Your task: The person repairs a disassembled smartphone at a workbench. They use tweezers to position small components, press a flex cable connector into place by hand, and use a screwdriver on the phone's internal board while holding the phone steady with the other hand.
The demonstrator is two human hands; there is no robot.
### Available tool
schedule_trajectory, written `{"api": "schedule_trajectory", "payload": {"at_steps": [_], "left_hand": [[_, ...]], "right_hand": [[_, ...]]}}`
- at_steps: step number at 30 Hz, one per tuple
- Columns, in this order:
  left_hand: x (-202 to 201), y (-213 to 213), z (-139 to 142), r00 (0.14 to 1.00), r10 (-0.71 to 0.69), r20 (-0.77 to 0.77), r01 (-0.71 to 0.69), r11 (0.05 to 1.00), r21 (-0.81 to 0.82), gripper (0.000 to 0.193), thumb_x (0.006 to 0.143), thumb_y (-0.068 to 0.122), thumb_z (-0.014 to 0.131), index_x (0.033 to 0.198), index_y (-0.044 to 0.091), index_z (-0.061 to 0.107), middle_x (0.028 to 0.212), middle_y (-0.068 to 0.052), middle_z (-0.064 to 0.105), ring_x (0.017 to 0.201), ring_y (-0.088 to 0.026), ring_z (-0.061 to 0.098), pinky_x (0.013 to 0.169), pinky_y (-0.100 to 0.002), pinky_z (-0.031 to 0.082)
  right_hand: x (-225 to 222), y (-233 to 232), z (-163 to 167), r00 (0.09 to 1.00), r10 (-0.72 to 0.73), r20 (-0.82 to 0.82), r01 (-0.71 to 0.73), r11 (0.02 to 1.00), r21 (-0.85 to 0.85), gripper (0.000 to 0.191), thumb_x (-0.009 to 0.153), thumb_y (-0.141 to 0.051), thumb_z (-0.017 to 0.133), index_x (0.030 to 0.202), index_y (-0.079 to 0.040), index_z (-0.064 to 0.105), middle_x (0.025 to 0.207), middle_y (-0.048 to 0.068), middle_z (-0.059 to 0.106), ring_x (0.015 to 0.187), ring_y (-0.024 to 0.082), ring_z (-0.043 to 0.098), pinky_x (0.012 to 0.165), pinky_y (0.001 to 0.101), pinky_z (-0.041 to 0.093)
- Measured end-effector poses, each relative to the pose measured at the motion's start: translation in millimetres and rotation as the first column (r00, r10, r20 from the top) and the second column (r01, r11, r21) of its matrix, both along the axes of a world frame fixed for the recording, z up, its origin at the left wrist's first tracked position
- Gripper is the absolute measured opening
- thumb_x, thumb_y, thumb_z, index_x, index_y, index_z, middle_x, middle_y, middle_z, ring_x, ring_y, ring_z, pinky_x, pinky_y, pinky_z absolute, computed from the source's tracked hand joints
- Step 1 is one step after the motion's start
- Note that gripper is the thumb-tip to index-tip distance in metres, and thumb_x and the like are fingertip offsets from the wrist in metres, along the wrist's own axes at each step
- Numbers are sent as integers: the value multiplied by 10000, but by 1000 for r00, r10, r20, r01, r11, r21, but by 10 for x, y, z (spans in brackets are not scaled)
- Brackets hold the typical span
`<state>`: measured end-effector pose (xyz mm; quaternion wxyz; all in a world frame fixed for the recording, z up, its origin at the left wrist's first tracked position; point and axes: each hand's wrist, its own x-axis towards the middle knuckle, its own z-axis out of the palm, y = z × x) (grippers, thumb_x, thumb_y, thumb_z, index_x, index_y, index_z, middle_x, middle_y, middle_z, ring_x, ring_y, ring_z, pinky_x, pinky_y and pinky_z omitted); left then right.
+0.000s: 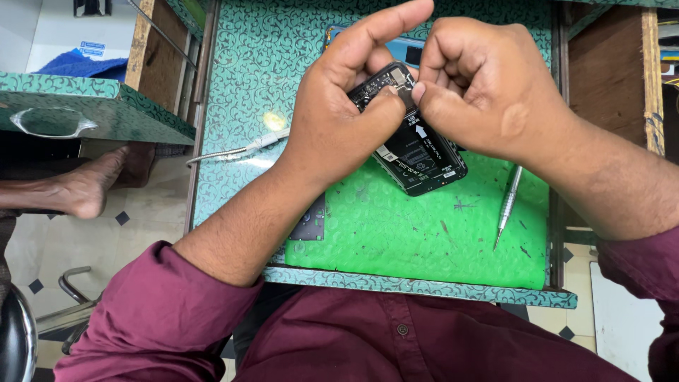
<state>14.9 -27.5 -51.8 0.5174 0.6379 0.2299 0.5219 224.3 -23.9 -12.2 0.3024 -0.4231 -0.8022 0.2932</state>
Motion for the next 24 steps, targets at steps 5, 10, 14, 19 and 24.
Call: {"api": "schedule_trajectory", "payload": {"at_steps": [5, 10, 14, 19, 24], "left_hand": [[-12, 5, 19, 1000, 1, -6, -1, 1000, -15, 573, 978, -59, 636, 1524, 44, 497, 887, 60, 556, 826, -10, 543, 801, -173, 470], [-35, 17, 8, 999, 4, -35, -5, 1000, -9, 529, 979, -49, 612, 1491, 28, 503, 886, 57, 547, 802, -13, 523, 763, -170, 442], [-22, 22, -13, 999, 11, -30, -10, 1000, 21, 519, 986, -46, 627, 1486, 23, 506, 880, 60, 532, 807, -11, 523, 767, -169, 441], [-31, 31, -48, 999, 15, -30, -15, 1000, 16, 533, 993, -53, 610, 1511, 28, 518, 877, 58, 531, 794, -11, 507, 764, -172, 431], [-15, 46, -49, 999, 24, -21, -23, 999, 41, 487, 1008, -59, 599, 1482, 24, 526, 890, 45, 566, 808, -13, 531, 793, -177, 446]], "right_hand": [[33, 23, -30, 1000, -7, -16, 6, 999, -50, 140, 965, -64, 700, 899, -27, 583, 729, -26, 589, 665, -4, 506, 569, 191, 394], [39, 35, -32, 997, 16, -72, -22, 997, -78, 119, 972, -63, 685, 919, -33, 583, 764, -39, 593, 692, -18, 511, 585, 180, 404], [42, 33, -29, 999, 11, -42, -13, 998, -57, 107, 970, -48, 679, 917, -30, 588, 755, -35, 590, 674, -12, 498, 570, 187, 384], [38, 27, -14, 999, 10, -37, -13, 998, -63, 107, 980, -54, 672, 912, -31, 593, 704, -38, 575, 619, -19, 472, 558, 191, 357], [26, 28, 14, 1000, -10, -10, 10, 999, -49, 119, 966, -64, 670, 880, -33, 595, 668, -43, 567, 587, -18, 468, 508, 176, 350]]}}
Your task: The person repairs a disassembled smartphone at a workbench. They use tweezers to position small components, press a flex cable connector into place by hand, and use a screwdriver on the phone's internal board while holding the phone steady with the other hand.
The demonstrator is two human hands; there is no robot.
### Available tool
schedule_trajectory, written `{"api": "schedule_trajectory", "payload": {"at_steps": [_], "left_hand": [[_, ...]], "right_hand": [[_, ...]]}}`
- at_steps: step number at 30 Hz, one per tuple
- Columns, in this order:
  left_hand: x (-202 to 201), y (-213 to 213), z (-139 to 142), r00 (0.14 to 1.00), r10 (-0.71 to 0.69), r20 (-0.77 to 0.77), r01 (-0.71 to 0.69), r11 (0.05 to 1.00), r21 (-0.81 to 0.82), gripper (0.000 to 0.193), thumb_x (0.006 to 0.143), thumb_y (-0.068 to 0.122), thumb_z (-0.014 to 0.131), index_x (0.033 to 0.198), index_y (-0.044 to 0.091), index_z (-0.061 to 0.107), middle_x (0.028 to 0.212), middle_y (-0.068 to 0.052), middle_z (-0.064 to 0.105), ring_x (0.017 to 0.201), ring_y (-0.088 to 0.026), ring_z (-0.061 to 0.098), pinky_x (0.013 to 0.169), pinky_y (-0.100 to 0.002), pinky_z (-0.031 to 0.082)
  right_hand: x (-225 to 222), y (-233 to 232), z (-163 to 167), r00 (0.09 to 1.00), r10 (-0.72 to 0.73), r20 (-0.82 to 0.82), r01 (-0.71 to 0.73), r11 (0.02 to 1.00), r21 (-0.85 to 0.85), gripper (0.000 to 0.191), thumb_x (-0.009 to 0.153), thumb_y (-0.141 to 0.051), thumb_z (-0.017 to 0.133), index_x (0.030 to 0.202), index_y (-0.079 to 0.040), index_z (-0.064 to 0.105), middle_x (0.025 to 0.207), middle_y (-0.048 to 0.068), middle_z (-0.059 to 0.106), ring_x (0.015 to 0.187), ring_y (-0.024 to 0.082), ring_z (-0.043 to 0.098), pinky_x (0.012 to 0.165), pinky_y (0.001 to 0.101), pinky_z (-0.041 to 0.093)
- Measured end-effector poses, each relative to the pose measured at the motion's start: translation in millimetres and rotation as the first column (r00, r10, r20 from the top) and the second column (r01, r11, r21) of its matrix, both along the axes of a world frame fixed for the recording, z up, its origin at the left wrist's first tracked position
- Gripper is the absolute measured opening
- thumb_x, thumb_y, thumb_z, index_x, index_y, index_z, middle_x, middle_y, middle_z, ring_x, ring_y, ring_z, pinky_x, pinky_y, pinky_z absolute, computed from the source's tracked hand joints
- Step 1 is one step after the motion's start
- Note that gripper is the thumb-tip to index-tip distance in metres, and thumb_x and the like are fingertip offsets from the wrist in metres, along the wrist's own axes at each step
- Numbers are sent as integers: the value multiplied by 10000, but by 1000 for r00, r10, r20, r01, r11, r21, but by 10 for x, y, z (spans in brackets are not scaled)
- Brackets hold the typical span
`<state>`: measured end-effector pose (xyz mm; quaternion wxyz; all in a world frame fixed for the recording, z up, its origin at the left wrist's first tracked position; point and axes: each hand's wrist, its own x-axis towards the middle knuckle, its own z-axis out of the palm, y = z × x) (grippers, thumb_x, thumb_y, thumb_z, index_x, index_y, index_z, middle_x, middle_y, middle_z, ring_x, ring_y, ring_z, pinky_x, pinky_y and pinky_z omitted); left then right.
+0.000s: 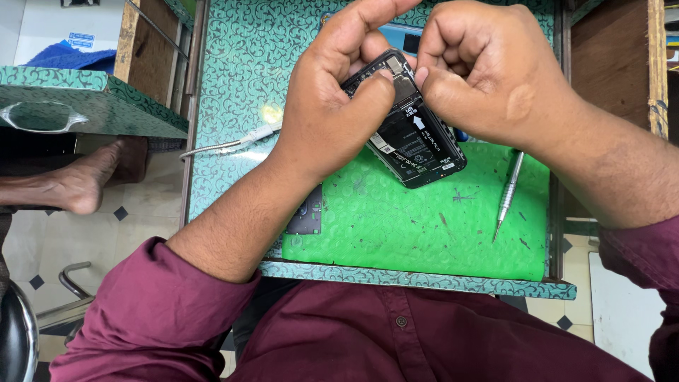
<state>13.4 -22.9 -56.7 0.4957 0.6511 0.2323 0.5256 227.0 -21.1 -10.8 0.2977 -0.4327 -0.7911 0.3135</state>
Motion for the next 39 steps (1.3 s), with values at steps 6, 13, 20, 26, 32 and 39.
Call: {"api": "schedule_trajectory", "payload": {"at_steps": [6, 13, 20, 26, 32, 39], "left_hand": [[27, -9, 8, 1000, 27, 11, -27, 999, -27, 461, 986, -53, 602, 1436, 21, 536, 966, 27, 642, 869, -15, 608, 859, -181, 498], [20, 67, -133, 998, 58, -8, -57, 998, 36, 378, 1046, -46, 587, 1416, 12, 535, 951, -11, 647, 958, -56, 664, 913, -210, 550], [9, 147, -250, 994, -13, 108, 22, 996, -82, 391, 1033, -43, 557, 1419, -47, 499, 993, -62, 659, 977, -103, 671, 950, -267, 579], [6, 176, -292, 991, -27, 132, 34, 998, -48, 339, 1034, -59, 561, 1368, -48, 504, 982, -68, 650, 986, -115, 685, 970, -278, 588], [5, 170, -248, 994, -10, 109, 16, 999, -48, 309, 993, -48, 541, 1301, -33, 524, 968, -55, 648, 976, -121, 680, 974, -286, 592], [-3, 178, -265, 985, -58, 162, 68, 996, -51, 283, 1003, -69, 545, 1284, -33, 551, 959, -57, 641, 980, -135, 695, 972, -295, 592]], "right_hand": [[-56, -11, 33, 999, 23, 24, -24, 997, 74, 155, 985, -45, 693, 878, -8, 586, 700, -36, 591, 632, -14, 533, 577, 182, 436], [-74, 20, 111, 994, -102, -49, 95, 986, -134, 61, 920, -89, 609, 874, -49, 601, 728, -50, 612, 628, 15, 589, 539, 191, 466], [251, 329, 180, 884, -34, 466, 141, 971, -195, 247, 994, -279, 660, 974, -34, 644, 726, 80, 667, 620, 160, 617, 548, 331, 494], [370, 414, 52, 328, 247, 912, 169, 934, -314, 399, 774, -469, 852, 1045, -194, 754, 797, 7, 695, 732, 187, 657, 643, 357, 538], [436, 433, -32, 262, 268, 927, 88, 950, -300, 279, 855, -401, 792, 1051, -206, 756, 811, 7, 708, 732, 197, 664, 647, 362, 543], [644, 565, -89, 849, 317, 424, -256, 947, -195, 266, 988, -298, 654, 1014, -33, 654, 831, 58, 648, 690, 152, 643, 600, 322, 513]]}}
